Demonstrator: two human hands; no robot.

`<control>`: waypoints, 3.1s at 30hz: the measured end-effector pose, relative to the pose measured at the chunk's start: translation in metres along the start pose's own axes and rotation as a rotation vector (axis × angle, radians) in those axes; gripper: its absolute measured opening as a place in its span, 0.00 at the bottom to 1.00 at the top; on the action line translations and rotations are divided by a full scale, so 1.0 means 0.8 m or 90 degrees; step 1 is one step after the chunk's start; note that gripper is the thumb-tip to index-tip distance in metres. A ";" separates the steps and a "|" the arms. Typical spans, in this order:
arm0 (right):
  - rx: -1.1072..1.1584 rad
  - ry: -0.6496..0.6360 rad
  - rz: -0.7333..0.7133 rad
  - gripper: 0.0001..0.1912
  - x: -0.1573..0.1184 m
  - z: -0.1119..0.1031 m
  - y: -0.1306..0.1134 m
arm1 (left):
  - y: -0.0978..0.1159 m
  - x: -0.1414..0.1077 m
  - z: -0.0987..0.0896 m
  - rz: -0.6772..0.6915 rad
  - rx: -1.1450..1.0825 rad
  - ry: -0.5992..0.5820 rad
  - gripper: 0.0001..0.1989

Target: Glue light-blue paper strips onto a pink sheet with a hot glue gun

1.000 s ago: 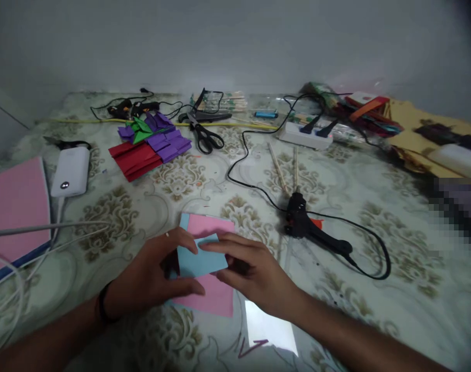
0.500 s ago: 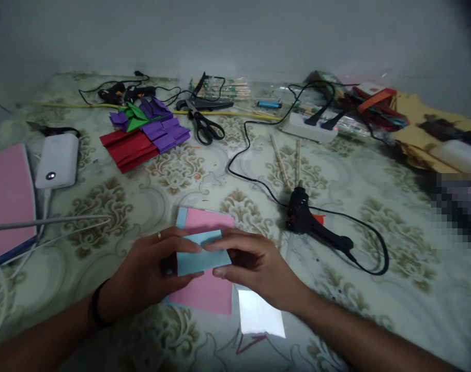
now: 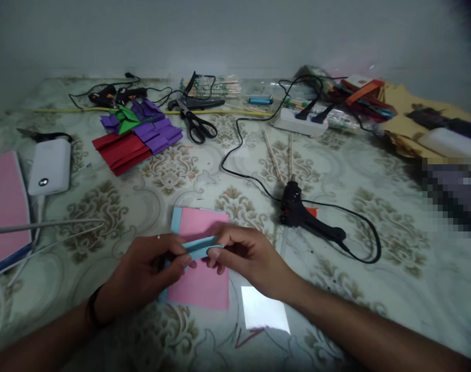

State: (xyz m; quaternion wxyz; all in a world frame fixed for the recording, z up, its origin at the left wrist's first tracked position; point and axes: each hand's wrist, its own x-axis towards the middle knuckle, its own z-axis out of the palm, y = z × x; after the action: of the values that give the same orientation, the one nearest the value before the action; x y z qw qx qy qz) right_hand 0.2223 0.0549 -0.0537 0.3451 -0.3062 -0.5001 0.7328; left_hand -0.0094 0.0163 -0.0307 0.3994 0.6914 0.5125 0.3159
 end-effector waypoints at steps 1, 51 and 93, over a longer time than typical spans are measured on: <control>-0.002 -0.004 -0.005 0.14 0.000 0.000 -0.001 | -0.001 0.000 0.000 -0.011 -0.010 -0.012 0.12; 0.012 0.057 -0.003 0.14 -0.004 0.005 0.004 | -0.011 -0.005 0.009 0.119 0.052 0.062 0.10; 0.063 0.057 0.015 0.13 -0.009 0.029 -0.006 | 0.009 -0.008 0.025 0.012 0.008 0.035 0.04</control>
State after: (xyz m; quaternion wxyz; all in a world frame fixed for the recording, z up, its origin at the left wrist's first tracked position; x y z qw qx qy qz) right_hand 0.2094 0.0383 -0.0410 0.3732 -0.3273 -0.4439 0.7461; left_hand 0.0088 0.0045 -0.0341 0.3777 0.6897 0.5189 0.3353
